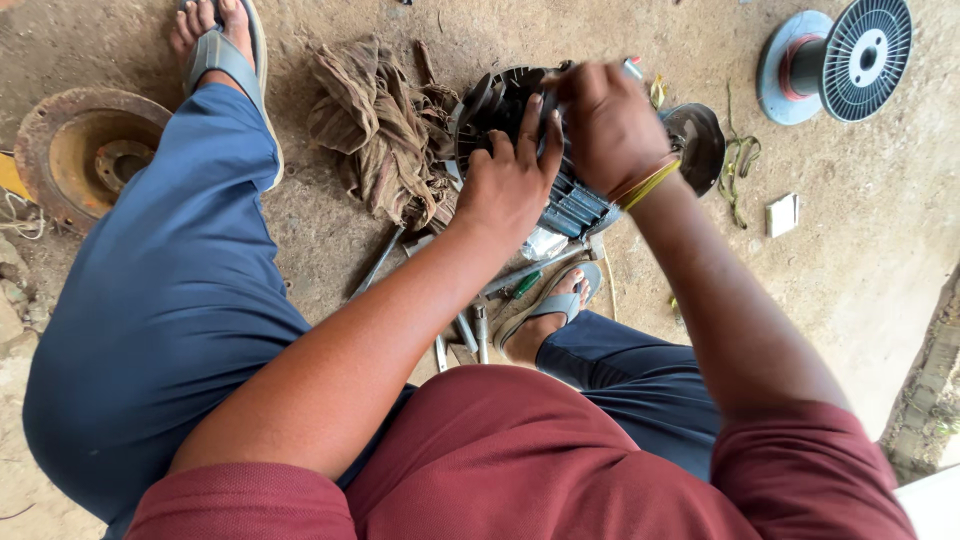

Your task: The person sits on the floor and works on a blue electric motor using a rag to wipe the exterior. They use a hammer to tap the motor casing and a wrench to adjust components. The person also uses pliers to manipulate wires inside the motor.

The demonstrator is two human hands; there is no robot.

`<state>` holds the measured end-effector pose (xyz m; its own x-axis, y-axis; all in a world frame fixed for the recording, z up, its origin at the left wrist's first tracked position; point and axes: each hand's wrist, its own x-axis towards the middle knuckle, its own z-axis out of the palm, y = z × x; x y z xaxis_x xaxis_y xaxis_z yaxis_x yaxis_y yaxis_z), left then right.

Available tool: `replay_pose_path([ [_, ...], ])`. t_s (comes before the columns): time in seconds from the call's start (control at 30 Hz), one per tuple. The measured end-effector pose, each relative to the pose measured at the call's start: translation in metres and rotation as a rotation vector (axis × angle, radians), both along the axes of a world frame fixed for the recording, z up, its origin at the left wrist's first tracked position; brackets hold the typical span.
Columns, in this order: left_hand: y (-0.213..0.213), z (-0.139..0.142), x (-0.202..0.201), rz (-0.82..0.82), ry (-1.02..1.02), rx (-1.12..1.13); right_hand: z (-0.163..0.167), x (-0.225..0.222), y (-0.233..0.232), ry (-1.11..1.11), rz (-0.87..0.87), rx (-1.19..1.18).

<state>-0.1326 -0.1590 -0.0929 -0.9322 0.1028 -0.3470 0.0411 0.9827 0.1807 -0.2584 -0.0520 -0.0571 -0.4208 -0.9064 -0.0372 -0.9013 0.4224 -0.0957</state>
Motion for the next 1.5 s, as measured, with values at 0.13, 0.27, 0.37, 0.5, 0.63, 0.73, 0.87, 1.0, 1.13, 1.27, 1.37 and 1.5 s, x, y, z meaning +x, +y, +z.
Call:
replay_pose_path([
  [0.13, -0.001, -0.004, 0.011, 0.038, 0.090, 0.018, 0.030, -0.013, 0.014, -0.268, -0.028, -0.471],
  [0.27, 0.000, 0.012, 0.019, 0.021, 0.049, 0.068, 0.081, 0.001, 0.070, -0.570, -0.240, -0.640],
  [0.37, 0.002, 0.028, 0.028, 0.002, 0.083, 0.030, 0.115, 0.048, 0.120, -0.870, -0.499, -0.827],
  [0.5, 0.007, 0.039, 0.041, 0.009, 0.050, 0.060, 0.129, 0.110, 0.177, -1.194, -0.704, -1.032],
  [0.63, 0.016, 0.041, 0.053, 0.056, 0.026, 0.148, 0.106, 0.140, 0.216, -1.327, -1.050, -1.115],
  [0.73, 0.027, 0.039, 0.066, 0.148, 0.068, 0.261, 0.084, 0.149, 0.243, -1.416, -1.335, -1.087],
  [0.87, 0.049, 0.033, 0.086, 0.226, 0.086, 0.336, 0.074, 0.161, 0.280, -1.427, -1.281, -1.089],
  [1.0, 0.074, 0.032, 0.102, 0.226, 0.139, 0.318, 0.071, 0.167, 0.310, -1.253, -1.175, -1.019],
  [1.13, 0.095, 0.038, 0.125, 0.207, 0.188, 0.344, 0.063, 0.167, 0.334, -1.130, -1.093, -0.949],
  [1.27, 0.116, 0.040, 0.139, 0.246, 0.168, 0.350, 0.059, 0.172, 0.355, -0.956, -1.043, -0.849],
  [1.37, 0.130, 0.041, 0.144, 0.265, 0.177, 0.338, 0.061, 0.178, 0.367, -0.857, -0.955, -0.843],
  [1.5, 0.145, 0.049, 0.151, 0.272, 0.161, 0.333, 0.060, 0.181, 0.382, -0.601, -0.871, -0.756],
])
